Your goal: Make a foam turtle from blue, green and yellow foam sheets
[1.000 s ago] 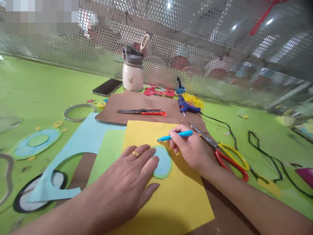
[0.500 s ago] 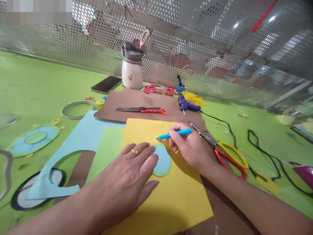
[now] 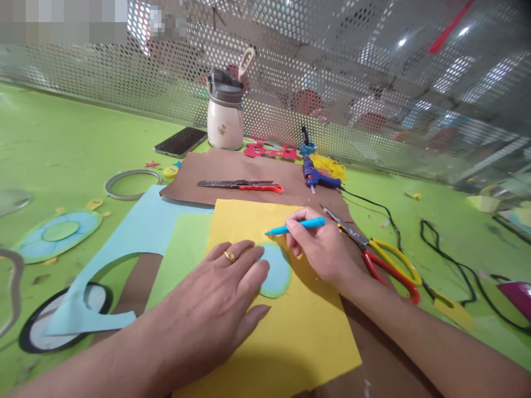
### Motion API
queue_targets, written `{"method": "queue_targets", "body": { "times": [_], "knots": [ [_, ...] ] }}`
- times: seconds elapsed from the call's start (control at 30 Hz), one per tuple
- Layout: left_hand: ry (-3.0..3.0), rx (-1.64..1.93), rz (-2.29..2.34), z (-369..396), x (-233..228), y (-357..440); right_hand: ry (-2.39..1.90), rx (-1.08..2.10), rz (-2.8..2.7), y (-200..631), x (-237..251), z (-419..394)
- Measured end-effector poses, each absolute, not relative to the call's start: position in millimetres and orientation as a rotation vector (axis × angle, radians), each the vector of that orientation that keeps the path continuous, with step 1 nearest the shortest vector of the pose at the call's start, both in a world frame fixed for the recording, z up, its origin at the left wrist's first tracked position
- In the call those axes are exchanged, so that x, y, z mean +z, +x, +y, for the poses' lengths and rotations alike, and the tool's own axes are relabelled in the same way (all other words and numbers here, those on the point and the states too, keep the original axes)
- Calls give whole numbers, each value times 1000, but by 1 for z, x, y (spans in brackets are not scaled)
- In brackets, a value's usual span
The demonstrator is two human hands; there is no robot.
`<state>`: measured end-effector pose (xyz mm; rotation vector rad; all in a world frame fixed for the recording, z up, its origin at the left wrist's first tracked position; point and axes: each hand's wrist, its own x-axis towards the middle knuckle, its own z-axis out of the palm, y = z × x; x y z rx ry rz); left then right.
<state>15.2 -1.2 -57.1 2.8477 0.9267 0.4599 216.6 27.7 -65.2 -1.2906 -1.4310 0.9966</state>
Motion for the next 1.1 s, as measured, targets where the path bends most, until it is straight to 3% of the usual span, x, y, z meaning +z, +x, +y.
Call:
{"method": "queue_targets", "body": {
  "times": [1.1],
  "knots": [
    [2842, 439, 935, -1, -59, 14, -1305, 987, -1460, 217, -66, 28]
  ]
}}
